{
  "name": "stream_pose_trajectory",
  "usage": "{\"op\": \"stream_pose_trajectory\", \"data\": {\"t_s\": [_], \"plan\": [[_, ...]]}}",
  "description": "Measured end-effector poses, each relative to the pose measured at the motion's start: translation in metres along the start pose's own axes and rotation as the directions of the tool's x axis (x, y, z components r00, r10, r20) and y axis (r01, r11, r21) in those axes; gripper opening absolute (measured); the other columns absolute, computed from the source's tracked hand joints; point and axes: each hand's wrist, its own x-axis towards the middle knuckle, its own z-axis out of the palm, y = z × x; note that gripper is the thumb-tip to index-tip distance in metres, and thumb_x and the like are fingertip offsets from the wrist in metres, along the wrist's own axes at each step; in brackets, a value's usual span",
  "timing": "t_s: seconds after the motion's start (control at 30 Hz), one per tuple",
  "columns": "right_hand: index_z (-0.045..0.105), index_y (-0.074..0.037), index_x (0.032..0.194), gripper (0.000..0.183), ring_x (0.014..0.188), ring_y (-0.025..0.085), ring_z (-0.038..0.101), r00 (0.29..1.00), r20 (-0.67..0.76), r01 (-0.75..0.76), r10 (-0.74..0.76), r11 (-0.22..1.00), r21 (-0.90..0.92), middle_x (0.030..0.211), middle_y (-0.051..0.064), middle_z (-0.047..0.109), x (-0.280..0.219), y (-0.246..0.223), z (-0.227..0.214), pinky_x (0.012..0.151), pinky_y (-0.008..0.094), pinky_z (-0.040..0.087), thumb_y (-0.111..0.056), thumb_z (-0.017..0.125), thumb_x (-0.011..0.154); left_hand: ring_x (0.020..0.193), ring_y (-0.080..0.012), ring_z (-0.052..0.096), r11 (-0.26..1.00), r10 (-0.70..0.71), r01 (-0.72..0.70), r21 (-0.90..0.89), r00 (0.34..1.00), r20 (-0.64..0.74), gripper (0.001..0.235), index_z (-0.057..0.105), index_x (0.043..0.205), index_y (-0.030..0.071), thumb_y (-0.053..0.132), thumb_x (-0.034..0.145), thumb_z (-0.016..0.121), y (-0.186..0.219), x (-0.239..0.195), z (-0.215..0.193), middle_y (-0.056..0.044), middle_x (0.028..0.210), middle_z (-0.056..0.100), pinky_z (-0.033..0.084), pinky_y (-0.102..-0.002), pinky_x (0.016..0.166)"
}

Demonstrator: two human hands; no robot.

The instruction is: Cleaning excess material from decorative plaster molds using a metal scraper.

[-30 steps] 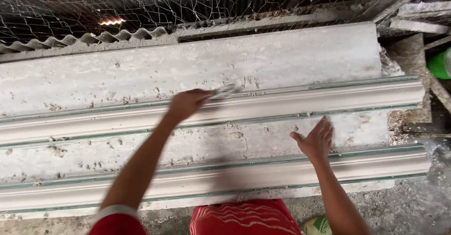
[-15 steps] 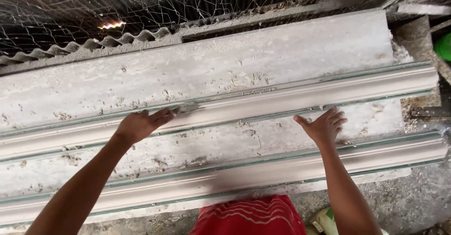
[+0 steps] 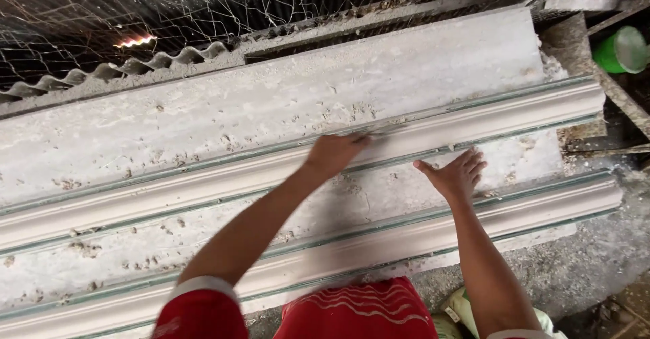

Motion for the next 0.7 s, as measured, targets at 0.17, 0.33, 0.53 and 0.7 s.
{"op": "stream_pose_trajectory", "data": {"t_s": [0.17,0.33,0.53,0.7], "plan": [[0.003,0.005,0.162,0.145,0.155,0.048,-0.002,1.000,-0.008,0.009,-0.008,1.000,0.028,0.166,0.033,-0.002,-0.003,0.001,0.000,0.126,0.058,0.008,-0.089,0.062,0.069,0.119,-0.0305,0.067,0.717,-0.314,0.349,-0.604,0.934,0.167,0.040,0.065,0.138,0.029,0.021,0.099,0.065,-0.087,-0.121,-0.086,0.001,0.137,0.068,0.055,-0.047,0.103],[0.005,0.005,0.163,0.146,0.154,0.049,-0.003,1.000,-0.019,0.004,-0.004,1.000,0.016,0.166,0.033,-0.003,0.006,0.005,0.002,0.124,0.059,0.008,-0.090,0.062,0.068,0.124,-0.0269,0.064,0.717,-0.472,0.540,-0.441,0.841,0.264,0.044,0.065,0.142,0.031,0.022,0.098,0.066,-0.123,-0.171,-0.075,0.005,0.143,0.064,0.054,-0.043,0.105],[0.004,0.008,0.162,0.146,0.153,0.051,-0.004,1.000,-0.005,0.031,-0.030,0.999,0.041,0.165,0.035,-0.002,0.017,0.011,0.003,0.123,0.059,0.006,-0.088,0.064,0.069,0.116,-0.0273,0.069,0.771,-0.346,0.370,-0.518,0.927,0.147,0.040,0.065,0.138,0.033,0.028,0.098,0.064,-0.027,-0.001,-0.022,0.005,0.131,0.072,0.054,-0.047,0.105],[0.007,0.007,0.161,0.148,0.153,0.053,-0.002,1.000,-0.001,0.007,-0.007,1.000,0.021,0.165,0.035,0.000,0.024,0.015,0.006,0.123,0.061,0.010,-0.085,0.072,0.065,0.110,-0.0206,0.073,0.847,-0.336,0.382,-0.370,0.924,0.184,0.046,0.052,0.140,0.060,0.041,0.098,0.057,0.061,0.171,0.072,0.021,0.134,0.066,0.059,-0.042,0.098]]}}
